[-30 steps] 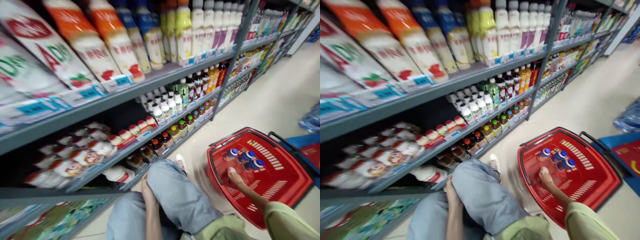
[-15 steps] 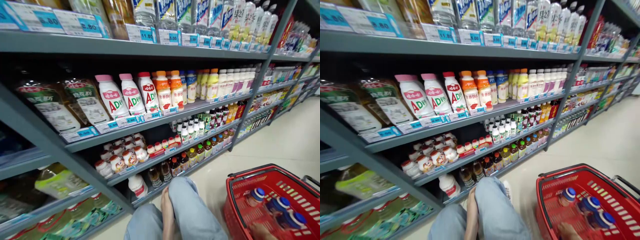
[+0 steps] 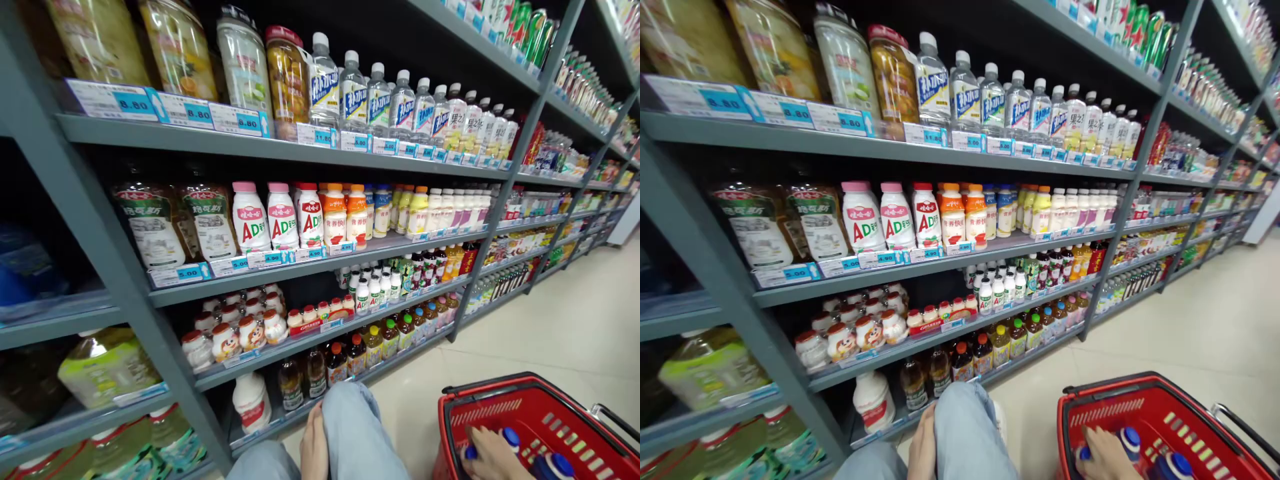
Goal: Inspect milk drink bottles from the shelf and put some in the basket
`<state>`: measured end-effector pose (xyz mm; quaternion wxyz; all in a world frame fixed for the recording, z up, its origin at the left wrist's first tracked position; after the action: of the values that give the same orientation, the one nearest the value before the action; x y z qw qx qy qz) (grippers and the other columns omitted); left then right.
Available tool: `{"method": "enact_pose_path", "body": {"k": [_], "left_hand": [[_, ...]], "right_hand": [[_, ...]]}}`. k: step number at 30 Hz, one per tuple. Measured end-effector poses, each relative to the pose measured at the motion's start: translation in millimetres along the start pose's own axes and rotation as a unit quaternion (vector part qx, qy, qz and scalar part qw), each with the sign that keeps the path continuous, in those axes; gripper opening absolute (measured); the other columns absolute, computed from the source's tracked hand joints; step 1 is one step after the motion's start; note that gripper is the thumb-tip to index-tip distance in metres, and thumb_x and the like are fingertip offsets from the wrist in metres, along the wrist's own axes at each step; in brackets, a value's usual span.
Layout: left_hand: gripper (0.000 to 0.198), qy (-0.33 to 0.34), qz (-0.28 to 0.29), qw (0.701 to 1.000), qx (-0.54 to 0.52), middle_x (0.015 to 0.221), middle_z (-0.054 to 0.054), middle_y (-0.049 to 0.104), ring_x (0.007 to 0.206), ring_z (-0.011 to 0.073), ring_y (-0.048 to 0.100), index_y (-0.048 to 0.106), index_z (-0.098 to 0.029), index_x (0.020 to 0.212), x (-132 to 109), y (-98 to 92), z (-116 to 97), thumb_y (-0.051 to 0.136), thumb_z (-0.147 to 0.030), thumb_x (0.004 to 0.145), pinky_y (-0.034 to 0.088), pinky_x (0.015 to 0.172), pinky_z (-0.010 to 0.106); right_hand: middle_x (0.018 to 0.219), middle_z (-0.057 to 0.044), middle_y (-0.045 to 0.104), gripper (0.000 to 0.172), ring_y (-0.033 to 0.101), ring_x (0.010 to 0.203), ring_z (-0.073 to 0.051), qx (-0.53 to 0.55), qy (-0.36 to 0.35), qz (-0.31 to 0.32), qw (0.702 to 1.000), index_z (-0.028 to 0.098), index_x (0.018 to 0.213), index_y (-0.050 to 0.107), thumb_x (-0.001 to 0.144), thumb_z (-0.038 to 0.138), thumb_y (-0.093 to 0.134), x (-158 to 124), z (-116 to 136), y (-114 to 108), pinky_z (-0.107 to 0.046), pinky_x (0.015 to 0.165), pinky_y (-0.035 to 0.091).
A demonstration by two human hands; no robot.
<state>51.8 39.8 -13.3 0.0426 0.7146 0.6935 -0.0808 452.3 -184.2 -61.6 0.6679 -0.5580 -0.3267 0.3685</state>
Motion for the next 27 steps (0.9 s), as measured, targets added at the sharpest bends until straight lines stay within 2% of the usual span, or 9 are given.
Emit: {"method": "enact_pose_path", "body": {"k": [2,4,8,11,16,19,22,24,27], "left_hand": [[0.058,0.008,-0.003,1.000,-0.009,0.133,0.014,0.068,0.141,0.0373,0.050,0.066,-0.019,0.116,5,-0.9,7,0.045,-0.059,0.079,0.028,0.126,0.052],[0.060,0.008,-0.010,1.000,-0.013,0.132,0.014,0.069,0.141,0.0384,0.050,0.067,-0.020,0.116,11,-1.8,17,0.047,-0.063,0.078,0.026,0.127,0.052],[0.067,0.003,-0.029,0.999,-0.028,0.131,0.014,0.069,0.141,0.0392,0.050,0.069,-0.021,0.114,18,-1.2,26,0.051,-0.070,0.073,0.025,0.128,0.051],[0.067,0.011,-0.030,0.998,-0.046,0.129,0.015,0.070,0.139,0.0406,0.052,0.070,-0.021,0.109,12,2.8,16,0.055,-0.072,0.067,0.025,0.127,0.052],[0.061,0.020,-0.034,0.996,-0.080,0.124,0.014,0.072,0.137,0.0403,0.054,0.072,-0.023,0.101,-4,9.1,-3,0.059,-0.071,0.065,0.026,0.127,0.051],[0.057,0.021,-0.017,0.996,-0.089,0.118,0.014,0.074,0.131,0.0409,0.058,0.071,-0.023,0.093,-5,11.4,-2,0.061,-0.072,0.065,0.030,0.125,0.053],[0.054,-0.004,-0.013,0.989,-0.145,0.118,0.014,0.074,0.129,0.0401,0.059,0.072,-0.022,0.088,-5,9.9,2,0.061,-0.069,0.065,0.036,0.121,0.052],[0.052,-0.044,-0.018,0.972,-0.231,0.118,0.016,0.073,0.129,0.0400,0.059,0.073,-0.020,0.087,-7,6.7,2,0.060,-0.066,0.064,0.041,0.117,0.052],[0.043,-0.076,-0.032,0.912,-0.402,0.114,0.019,0.074,0.125,0.0385,0.063,0.073,-0.017,0.084,-12,-2.7,-10,0.062,-0.056,0.068,0.048,0.111,0.050]], "right_hand": [[0.090,-0.016,0.074,0.023,0.074,0.093,-0.040,-0.031,-0.032,0.034,0.998,0.024,0.087,0.066,0.066,0.030,0.059,17,23,-42,-0.044,0.080,0.052],[0.092,-0.018,0.074,0.023,0.073,0.094,-0.039,-0.041,-0.040,0.019,0.998,0.022,0.091,0.064,0.071,0.029,0.056,32,43,-89,-0.042,0.079,0.049],[0.071,-0.011,0.066,0.010,0.068,0.074,-0.032,-0.002,-0.041,-0.027,0.999,0.024,0.075,0.050,0.073,0.033,0.056,53,75,-167,-0.036,0.065,0.039],[0.062,-0.004,0.059,0.015,0.060,0.063,-0.024,0.074,-0.073,-0.048,0.993,0.025,0.068,0.042,0.069,0.030,0.057,62,98,-203,-0.033,0.062,0.034],[0.058,0.002,0.055,0.014,0.051,0.057,-0.019,0.236,-0.145,-0.073,0.958,0.024,0.069,0.047,0.066,0.032,0.059,64,153,-234,-0.030,0.060,0.038],[0.059,0.003,0.056,0.016,0.051,0.059,-0.017,0.294,-0.214,-0.092,0.927,0.023,0.070,0.052,0.064,0.032,0.064,63,203,-246,-0.029,0.060,0.039],[0.061,0.003,0.053,0.020,0.047,0.059,-0.015,0.345,-0.282,-0.074,0.892,0.022,0.069,0.055,0.061,0.031,0.071,64,260,-255,-0.027,0.058,0.037],[0.059,0.005,0.048,0.022,0.040,0.057,-0.013,0.406,-0.305,-0.061,0.859,0.021,0.068,0.054,0.059,0.031,0.072,68,299,-260,-0.026,0.055,0.032],[0.059,0.005,0.045,0.026,0.037,0.057,-0.012,0.522,-0.331,0.019,0.786,0.021,0.065,0.052,0.054,0.032,0.074,74,361,-257,-0.025,0.054,0.029]]}}
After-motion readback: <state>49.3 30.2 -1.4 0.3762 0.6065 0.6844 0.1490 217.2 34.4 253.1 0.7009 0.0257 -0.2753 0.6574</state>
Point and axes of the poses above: each hand's wrist, its own x-axis towards the middle knuckle, its own y-axis out of the palm, z = x × y, the point moved 5 cm from there along x, towards the middle knuckle
